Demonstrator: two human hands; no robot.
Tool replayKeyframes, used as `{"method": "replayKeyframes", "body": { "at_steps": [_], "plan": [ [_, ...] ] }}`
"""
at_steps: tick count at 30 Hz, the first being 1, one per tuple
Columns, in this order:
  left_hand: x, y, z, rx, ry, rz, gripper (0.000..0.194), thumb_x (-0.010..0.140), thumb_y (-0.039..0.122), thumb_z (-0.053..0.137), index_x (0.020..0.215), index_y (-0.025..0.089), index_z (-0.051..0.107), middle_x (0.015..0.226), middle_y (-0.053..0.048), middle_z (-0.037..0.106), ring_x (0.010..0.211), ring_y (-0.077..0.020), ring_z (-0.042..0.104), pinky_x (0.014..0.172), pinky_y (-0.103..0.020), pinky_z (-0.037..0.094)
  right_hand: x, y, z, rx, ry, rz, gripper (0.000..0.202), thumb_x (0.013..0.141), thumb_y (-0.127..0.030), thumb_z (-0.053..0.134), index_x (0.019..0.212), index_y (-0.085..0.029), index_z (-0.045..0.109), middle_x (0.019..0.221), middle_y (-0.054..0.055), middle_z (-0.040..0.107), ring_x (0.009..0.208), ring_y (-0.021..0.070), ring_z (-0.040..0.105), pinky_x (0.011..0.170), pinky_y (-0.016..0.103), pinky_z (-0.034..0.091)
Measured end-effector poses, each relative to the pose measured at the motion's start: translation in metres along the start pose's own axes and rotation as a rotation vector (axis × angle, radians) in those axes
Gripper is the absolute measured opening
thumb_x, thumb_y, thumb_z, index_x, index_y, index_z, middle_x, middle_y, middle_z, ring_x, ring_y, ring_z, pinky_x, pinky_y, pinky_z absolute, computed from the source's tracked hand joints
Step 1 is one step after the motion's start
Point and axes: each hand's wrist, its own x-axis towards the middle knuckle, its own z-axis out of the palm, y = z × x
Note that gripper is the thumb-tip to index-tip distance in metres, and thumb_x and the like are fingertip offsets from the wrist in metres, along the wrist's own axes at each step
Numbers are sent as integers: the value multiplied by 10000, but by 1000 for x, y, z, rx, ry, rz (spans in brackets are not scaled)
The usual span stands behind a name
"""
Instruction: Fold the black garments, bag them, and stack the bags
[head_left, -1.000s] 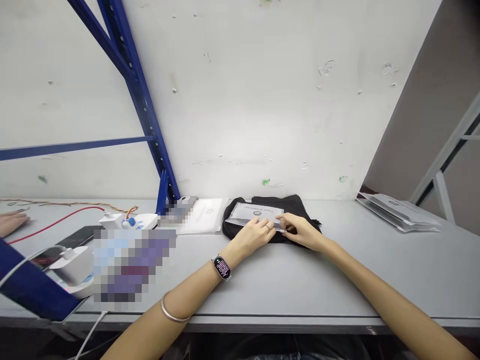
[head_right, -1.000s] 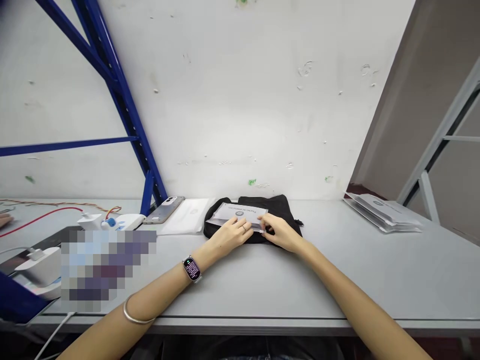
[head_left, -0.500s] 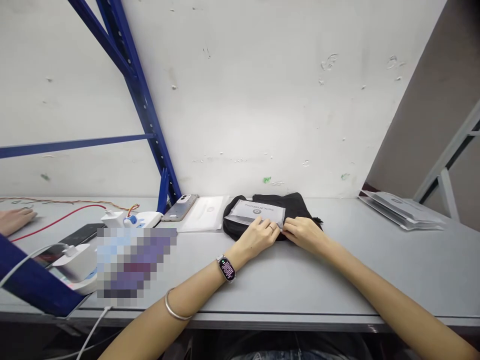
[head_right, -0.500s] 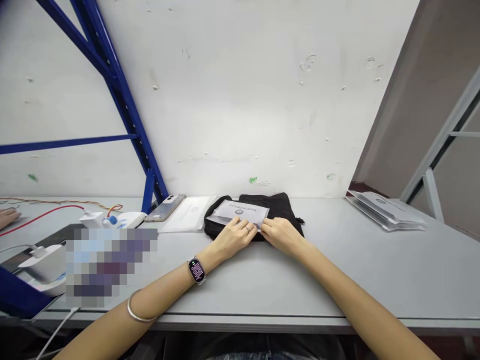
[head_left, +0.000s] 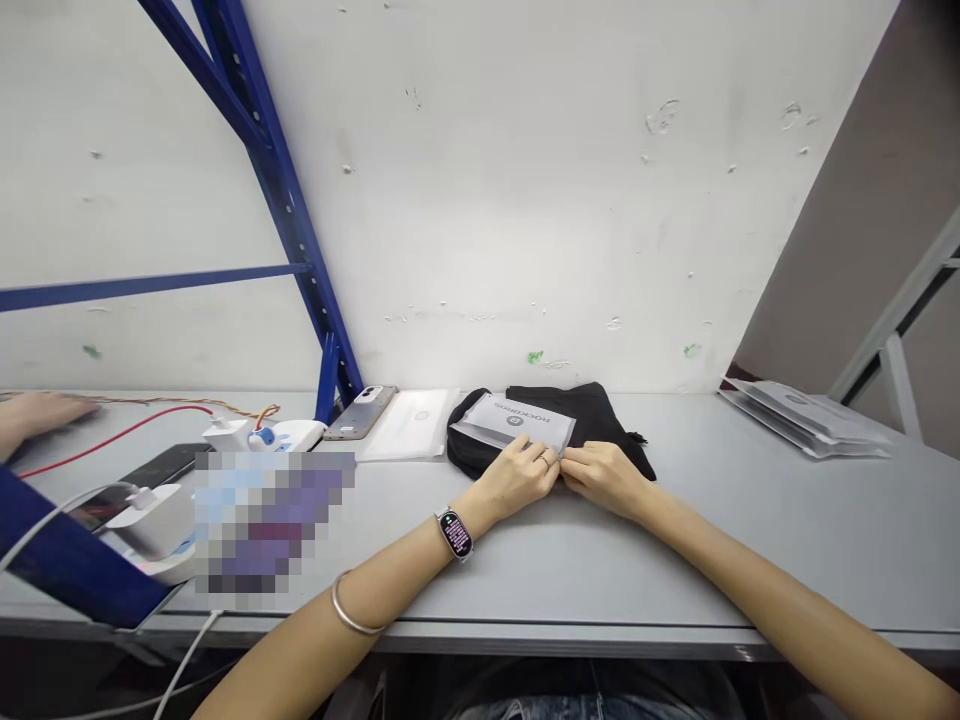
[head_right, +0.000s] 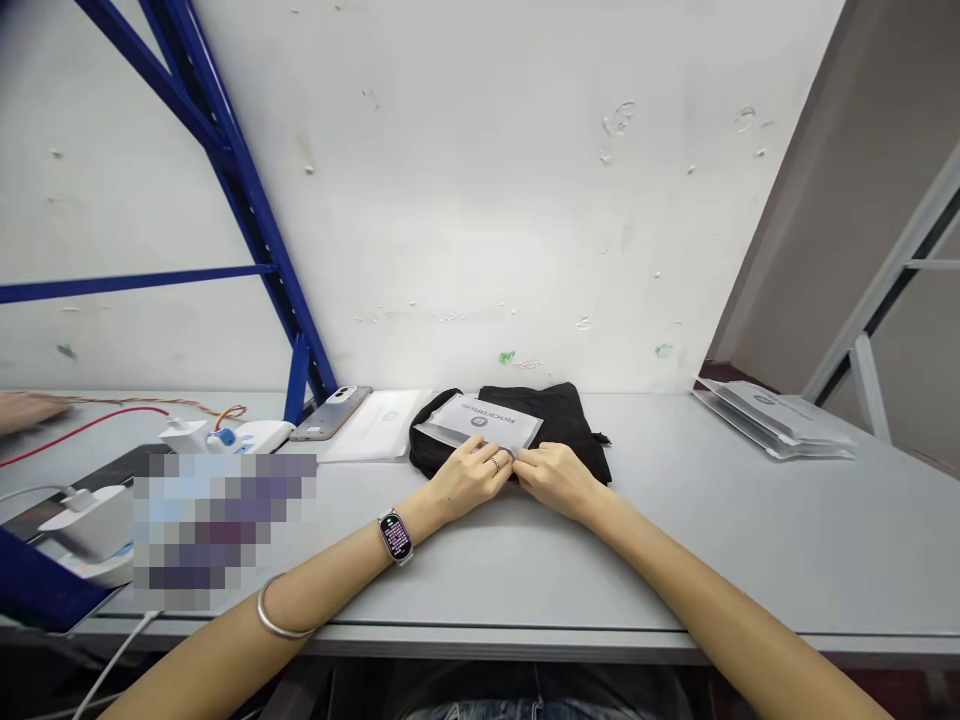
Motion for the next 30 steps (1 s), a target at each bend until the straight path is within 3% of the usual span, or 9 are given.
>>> {"method": "replayKeyframes", "body": {
  "at_steps": [11, 15, 20, 26, 30],
  "plan": [
    [3, 1, -1, -13, -23, 65, 229, 912, 51, 409, 791, 132, 586, 746, -46, 588, 712, -162, 528, 670, -334, 363, 0, 4, -3, 67, -217, 164, 183, 817, -94, 472, 686, -186, 560, 663, 1, 563, 512, 108, 430, 518, 262, 249],
    [2, 1, 0, -15, -38, 58, 203, 914, 61, 424, 813, 135, 584, 741, -39, 586, 707, -159, 529, 677, -333, 368, 3, 7, -9, 80, -224, 150, 209, 836, -97, 464, 679, -189, 568, 667, 0, 540, 546, 114, 413, 557, 264, 275],
    [3, 2, 1, 10, 10, 55, 183, 907, 74, 456, 798, 137, 589, 713, -24, 576, 704, -157, 534, 696, -331, 384, 10, 9, -19, 107, -197, 95, 203, 842, -106, 493, 682, -194, 582, 706, 26, 536, 758, 172, 457, 722, 315, 335],
    [5, 0, -2, 31, 81, 49, 193, 896, 66, 468, 777, 145, 598, 701, -3, 577, 688, -142, 539, 842, -377, 399, 13, 6, -25, 119, -183, 129, 196, 813, -83, 532, 666, -197, 592, 758, 37, 539, 831, 186, 426, 780, 340, 351],
    [5, -1, -2, 22, 64, 53, 196, 901, 71, 463, 786, 150, 601, 720, -3, 586, 686, -136, 538, 858, -379, 407, 11, 9, -26, 131, -184, 133, 191, 798, -91, 551, 639, -195, 572, 781, 37, 543, 860, 197, 430, 801, 363, 358]
  ]
}}
